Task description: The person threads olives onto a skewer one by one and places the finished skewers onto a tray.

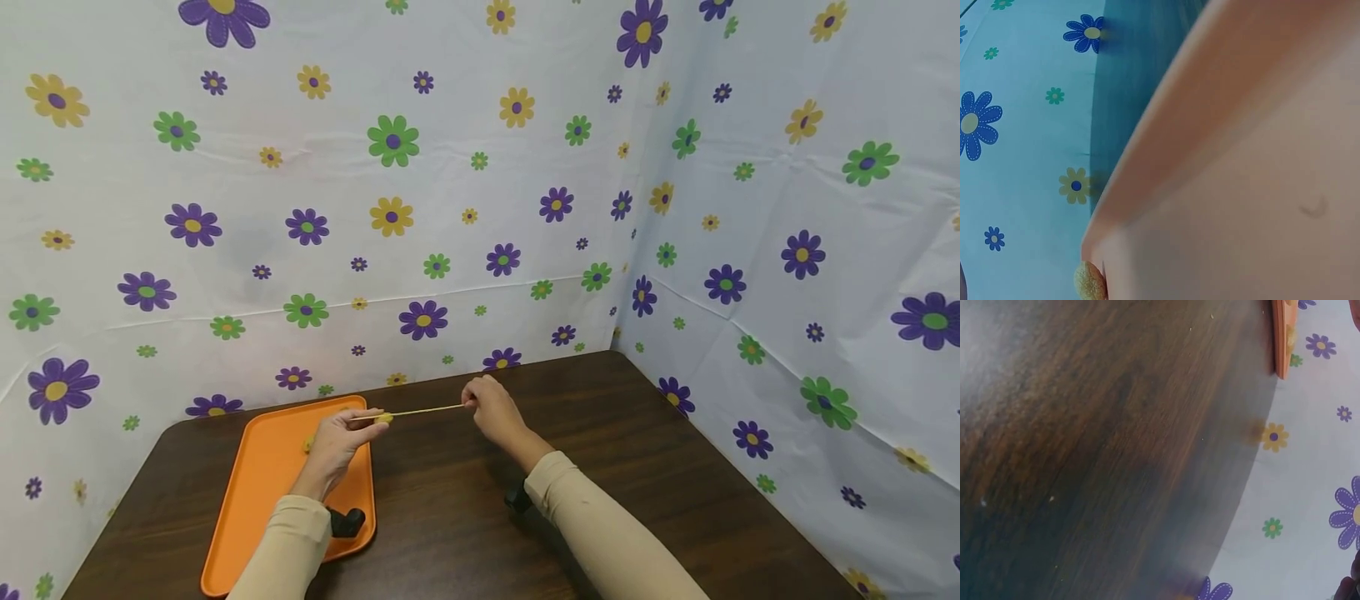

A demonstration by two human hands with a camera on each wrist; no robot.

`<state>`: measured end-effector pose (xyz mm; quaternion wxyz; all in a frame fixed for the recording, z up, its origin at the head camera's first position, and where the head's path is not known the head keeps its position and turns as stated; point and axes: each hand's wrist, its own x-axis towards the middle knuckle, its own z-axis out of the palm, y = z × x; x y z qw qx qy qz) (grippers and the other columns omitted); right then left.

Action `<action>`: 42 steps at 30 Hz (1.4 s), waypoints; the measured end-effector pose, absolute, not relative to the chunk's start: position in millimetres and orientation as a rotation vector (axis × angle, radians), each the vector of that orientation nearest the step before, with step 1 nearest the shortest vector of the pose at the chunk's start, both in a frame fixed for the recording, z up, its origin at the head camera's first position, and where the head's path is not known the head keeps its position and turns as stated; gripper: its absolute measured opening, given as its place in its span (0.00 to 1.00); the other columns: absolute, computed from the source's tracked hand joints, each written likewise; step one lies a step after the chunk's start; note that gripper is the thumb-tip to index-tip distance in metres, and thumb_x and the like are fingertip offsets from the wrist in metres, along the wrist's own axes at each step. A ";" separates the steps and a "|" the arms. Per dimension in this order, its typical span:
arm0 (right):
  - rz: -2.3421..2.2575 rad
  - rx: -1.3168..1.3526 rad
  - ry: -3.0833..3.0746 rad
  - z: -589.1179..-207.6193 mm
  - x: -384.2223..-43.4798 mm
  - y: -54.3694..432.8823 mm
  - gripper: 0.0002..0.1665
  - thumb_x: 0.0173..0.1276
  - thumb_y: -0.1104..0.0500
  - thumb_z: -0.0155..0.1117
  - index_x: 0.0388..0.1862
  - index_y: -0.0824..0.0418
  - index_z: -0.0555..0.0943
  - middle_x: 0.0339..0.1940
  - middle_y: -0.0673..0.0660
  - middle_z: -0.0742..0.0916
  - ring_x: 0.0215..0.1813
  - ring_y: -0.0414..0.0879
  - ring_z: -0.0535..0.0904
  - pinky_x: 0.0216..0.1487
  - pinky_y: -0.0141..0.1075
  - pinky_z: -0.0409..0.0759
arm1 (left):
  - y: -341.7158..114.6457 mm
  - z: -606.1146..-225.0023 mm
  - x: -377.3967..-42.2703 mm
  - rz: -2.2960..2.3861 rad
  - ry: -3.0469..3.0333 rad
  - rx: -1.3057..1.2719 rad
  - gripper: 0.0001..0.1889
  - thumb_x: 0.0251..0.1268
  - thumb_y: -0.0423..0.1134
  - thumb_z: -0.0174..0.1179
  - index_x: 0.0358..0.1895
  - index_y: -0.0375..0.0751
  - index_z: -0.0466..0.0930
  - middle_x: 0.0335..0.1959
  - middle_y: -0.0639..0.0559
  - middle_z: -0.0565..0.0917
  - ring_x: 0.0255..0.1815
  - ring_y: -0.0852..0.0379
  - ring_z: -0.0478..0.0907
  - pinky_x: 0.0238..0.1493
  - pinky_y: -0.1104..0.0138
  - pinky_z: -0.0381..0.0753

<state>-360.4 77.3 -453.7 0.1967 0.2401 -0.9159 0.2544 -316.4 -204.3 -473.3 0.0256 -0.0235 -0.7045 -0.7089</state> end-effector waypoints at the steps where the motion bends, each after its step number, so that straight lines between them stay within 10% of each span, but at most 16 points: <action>1: 0.717 0.671 -2.568 -453.3 -360.3 76.9 0.16 0.64 0.76 0.65 0.27 0.56 0.79 0.29 0.48 0.80 0.35 0.42 0.71 0.35 0.33 0.74 | -204.0 -473.4 -316.7 -2.187 -2.180 -0.075 0.17 0.61 0.31 0.72 0.53 0.30 0.86 0.46 0.47 0.87 0.44 0.59 0.85 0.49 0.70 0.84; 42: 0.720 0.697 -2.547 -450.9 -357.9 66.2 0.18 0.60 0.79 0.65 0.26 0.56 0.78 0.28 0.48 0.80 0.35 0.43 0.71 0.36 0.34 0.75 | -196.0 -475.6 -319.9 -2.156 -2.201 -0.162 0.15 0.58 0.32 0.74 0.48 0.32 0.88 0.45 0.49 0.87 0.44 0.56 0.84 0.49 0.69 0.84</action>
